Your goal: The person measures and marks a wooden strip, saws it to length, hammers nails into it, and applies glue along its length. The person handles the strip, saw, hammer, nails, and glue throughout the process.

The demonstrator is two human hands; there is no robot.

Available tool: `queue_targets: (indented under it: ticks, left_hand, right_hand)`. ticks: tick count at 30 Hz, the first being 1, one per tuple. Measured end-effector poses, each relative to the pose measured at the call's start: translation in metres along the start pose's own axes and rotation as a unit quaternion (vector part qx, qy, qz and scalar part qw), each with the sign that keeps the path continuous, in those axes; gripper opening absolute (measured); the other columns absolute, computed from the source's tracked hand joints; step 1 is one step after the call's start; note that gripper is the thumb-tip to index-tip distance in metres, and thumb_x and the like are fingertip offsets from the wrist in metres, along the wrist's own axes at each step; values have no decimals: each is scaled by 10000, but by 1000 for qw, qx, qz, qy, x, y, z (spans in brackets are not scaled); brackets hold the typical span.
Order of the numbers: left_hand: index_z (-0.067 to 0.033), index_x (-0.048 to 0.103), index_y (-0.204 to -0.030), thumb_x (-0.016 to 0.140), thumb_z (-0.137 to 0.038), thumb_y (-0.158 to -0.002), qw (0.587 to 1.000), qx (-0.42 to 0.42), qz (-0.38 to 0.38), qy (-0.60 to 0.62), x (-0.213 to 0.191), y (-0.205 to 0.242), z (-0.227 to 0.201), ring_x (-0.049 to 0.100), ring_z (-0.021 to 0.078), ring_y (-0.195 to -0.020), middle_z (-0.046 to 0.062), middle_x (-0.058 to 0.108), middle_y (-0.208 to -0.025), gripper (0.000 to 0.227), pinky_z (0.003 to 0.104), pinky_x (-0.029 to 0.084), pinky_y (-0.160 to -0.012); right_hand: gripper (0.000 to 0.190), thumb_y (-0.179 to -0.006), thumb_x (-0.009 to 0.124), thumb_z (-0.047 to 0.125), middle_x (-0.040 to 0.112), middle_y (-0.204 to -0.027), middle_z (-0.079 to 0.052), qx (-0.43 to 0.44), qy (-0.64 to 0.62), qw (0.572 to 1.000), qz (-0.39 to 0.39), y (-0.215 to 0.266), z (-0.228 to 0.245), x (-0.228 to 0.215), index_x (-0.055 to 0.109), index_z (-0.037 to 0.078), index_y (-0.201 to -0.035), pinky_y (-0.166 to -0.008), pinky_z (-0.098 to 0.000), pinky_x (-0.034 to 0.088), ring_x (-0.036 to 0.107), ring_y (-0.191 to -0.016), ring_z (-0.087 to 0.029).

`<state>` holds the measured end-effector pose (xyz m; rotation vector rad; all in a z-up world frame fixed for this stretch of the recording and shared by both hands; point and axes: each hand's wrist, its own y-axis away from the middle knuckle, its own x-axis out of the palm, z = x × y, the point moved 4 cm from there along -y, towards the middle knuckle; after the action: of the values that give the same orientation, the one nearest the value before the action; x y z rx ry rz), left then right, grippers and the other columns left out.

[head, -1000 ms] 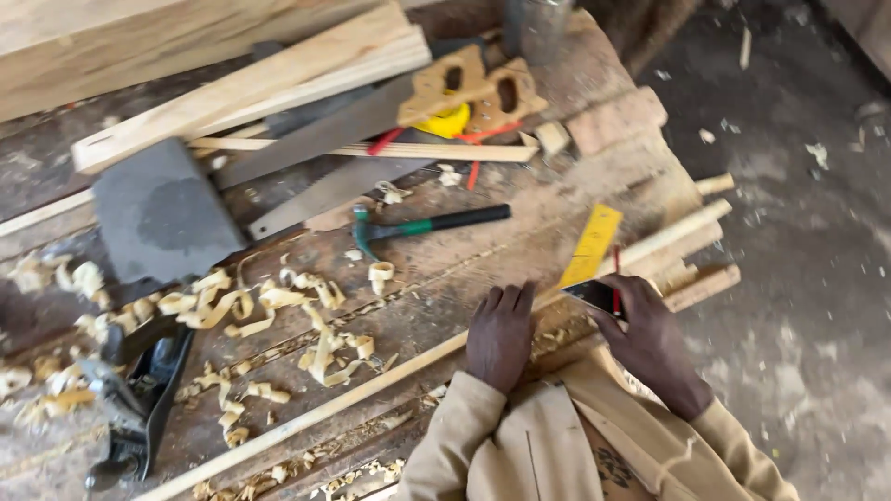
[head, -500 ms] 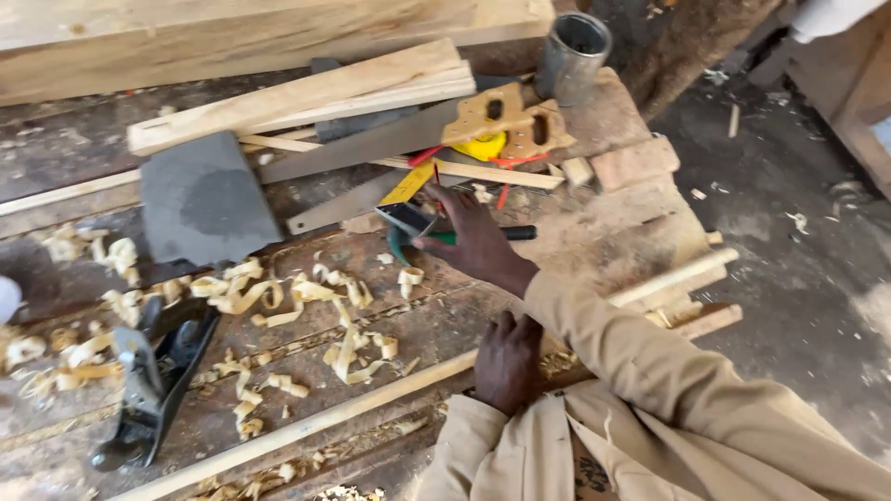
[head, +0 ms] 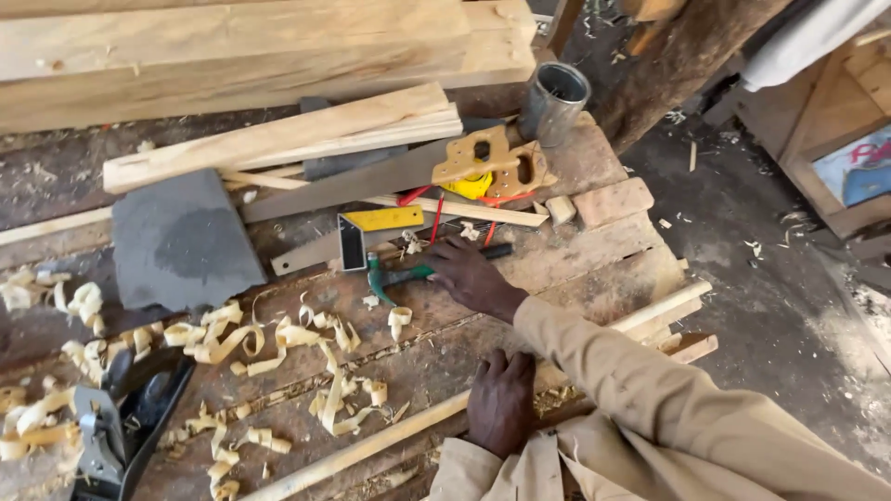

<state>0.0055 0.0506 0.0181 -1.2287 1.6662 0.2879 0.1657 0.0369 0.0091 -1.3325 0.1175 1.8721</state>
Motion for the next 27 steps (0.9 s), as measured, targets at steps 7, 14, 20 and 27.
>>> queue_targets:
  ticks: [7,14,20,27]
  left_hand:
    - [0,548,-838,574,-617,-794,1000,3,-15,7,-8,-4,-1,450,310,-679,132,508,-757,619,405,372,-528]
    - [-44,581,-903,455,-9,-726,1000,21,23,4,17,-18,-1,489,281,-690,77,575,-835,220,395,419,-536]
    - [-74,625,-930,585,-32,-792,998,-23,9,-50,47,-70,20,599,196,-738,53,660,-869,150,317,514,-574]
    - [-100,655,-874,636,-198,-711,996,11,22,-85,88,-149,32,571,257,-797,29,600,-837,191,374,499,-612]
  right_hand:
    - [40,-789,529,40,571,-882,-87,21,63,984,-167,-44,-28,-47,548,52,-823,-744,-388,410,520,-839,-262]
    - [343,-628,617,341,559,-968,-94,81,247,951,-168,-11,-120,-102,620,136,-904,-862,-483,319,454,-988,-343]
    - [189,-652,685,35,604,-902,-78,153,94,947,-267,68,-39,-179,656,76,-835,-797,-338,452,563,-880,-226]
    - [163,-683,780,110,596,-757,-120,326,34,822,-466,258,14,-258,688,81,-815,-673,-332,440,577,-693,-272]
